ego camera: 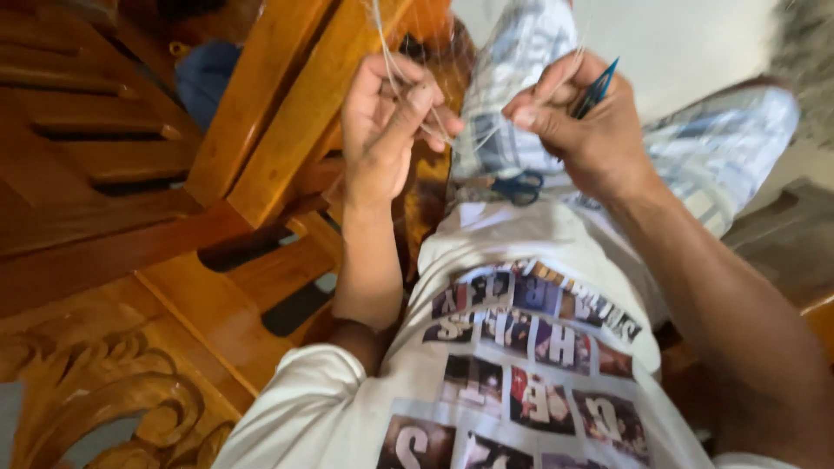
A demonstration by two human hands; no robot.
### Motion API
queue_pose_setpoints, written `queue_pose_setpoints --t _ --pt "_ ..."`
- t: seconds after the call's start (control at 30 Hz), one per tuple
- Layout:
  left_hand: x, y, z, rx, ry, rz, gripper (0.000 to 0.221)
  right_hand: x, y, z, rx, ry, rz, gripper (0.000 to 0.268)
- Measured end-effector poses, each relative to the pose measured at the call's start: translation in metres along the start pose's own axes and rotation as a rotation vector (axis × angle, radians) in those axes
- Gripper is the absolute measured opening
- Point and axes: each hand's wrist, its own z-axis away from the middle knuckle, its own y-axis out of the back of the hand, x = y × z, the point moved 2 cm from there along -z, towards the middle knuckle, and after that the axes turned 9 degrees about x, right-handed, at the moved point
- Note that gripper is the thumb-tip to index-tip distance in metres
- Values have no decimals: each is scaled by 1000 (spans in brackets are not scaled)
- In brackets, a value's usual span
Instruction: Repairing a fishing net by weaving and knotting the mesh using a small blue netting needle.
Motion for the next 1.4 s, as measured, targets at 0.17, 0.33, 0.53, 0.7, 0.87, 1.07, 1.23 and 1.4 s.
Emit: queue_pose_setpoints --t 0.17,0.33,0.53,0.7,0.87,1.07,1.23,1.4 --pt "6 -2 0 46 26 -103 11 5 8 4 -15 94 -20 25" --pt "4 2 0 17 48 23 9 3 8 6 -9 163 30 30" --pt "1 5 -1 -92 91 107 16 -5 4 14 -46 194 70 28" --pt "-1 8 1 -153 161 90 31 -13 0 19 -64 214 159 18" --pt "7 6 2 -177 204 57 27 -11 -2 19 -112 228 139 13" --pt "6 8 -1 -222 186 42 24 -9 -5 19 -110 195 106 13" --pt "0 12 -1 -232 205 48 23 -7 -5 20 -119 196 83 15" --pt "-4 -4 -1 -267 180 -154 36 -7 -7 19 -65 184 82 14"
